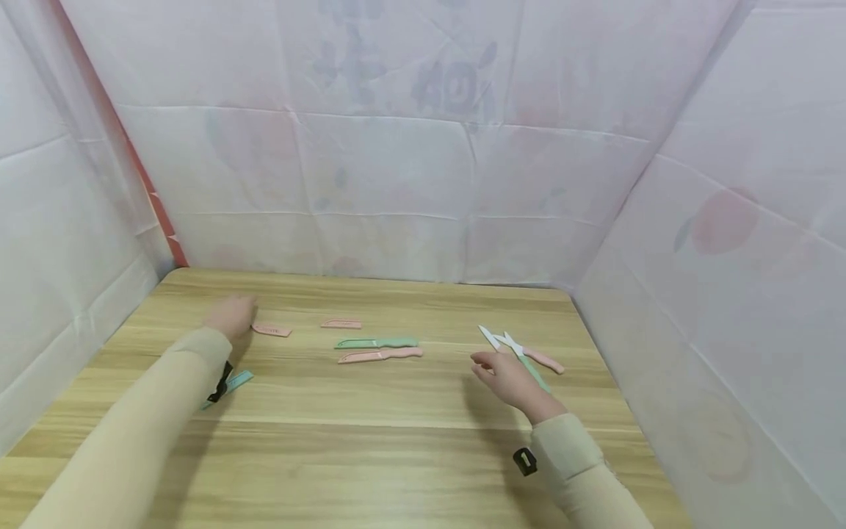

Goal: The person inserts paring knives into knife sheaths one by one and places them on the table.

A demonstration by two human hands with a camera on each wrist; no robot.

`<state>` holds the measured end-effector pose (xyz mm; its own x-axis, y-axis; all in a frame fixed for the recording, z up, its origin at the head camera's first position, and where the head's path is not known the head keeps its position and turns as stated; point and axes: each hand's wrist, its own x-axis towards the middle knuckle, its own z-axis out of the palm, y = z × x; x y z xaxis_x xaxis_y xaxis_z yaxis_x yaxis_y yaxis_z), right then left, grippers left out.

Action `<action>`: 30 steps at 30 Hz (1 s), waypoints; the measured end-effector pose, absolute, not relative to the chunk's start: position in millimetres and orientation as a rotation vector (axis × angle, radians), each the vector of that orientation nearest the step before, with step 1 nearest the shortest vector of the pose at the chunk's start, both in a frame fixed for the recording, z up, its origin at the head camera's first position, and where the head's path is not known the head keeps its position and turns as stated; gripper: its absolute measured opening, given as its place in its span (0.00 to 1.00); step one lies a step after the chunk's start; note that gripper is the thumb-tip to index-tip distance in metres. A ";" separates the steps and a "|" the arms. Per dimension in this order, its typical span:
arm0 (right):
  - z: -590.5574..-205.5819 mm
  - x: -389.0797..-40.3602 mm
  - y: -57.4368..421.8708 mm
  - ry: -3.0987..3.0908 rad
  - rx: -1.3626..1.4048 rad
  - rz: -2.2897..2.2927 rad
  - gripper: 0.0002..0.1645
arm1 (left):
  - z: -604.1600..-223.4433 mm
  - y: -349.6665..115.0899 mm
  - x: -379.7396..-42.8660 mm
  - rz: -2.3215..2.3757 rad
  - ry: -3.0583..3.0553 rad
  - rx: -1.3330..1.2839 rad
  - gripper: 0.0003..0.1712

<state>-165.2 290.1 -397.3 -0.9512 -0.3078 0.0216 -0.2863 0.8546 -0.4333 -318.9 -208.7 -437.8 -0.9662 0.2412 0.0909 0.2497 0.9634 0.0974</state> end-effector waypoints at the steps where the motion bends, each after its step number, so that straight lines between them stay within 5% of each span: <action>1: -398.7 -164.3 292.3 2.978 -0.475 -0.694 0.17 | -439.3 -213.9 -317.1 -0.168 -3.048 -0.397 0.05; 9: -403.4 -161.9 306.5 3.009 -0.432 -0.780 0.15 | -443.2 -221.0 -307.5 -0.070 -3.204 -0.411 0.18; 14: -401.9 -164.2 318.7 3.092 -0.263 -0.780 0.14 | -441.8 -226.0 -313.7 -0.123 -3.253 -0.352 0.09; 30: -423.4 -179.7 375.3 3.011 0.169 -0.599 0.19 | -449.1 -256.2 -310.8 -0.306 -3.152 -0.160 0.14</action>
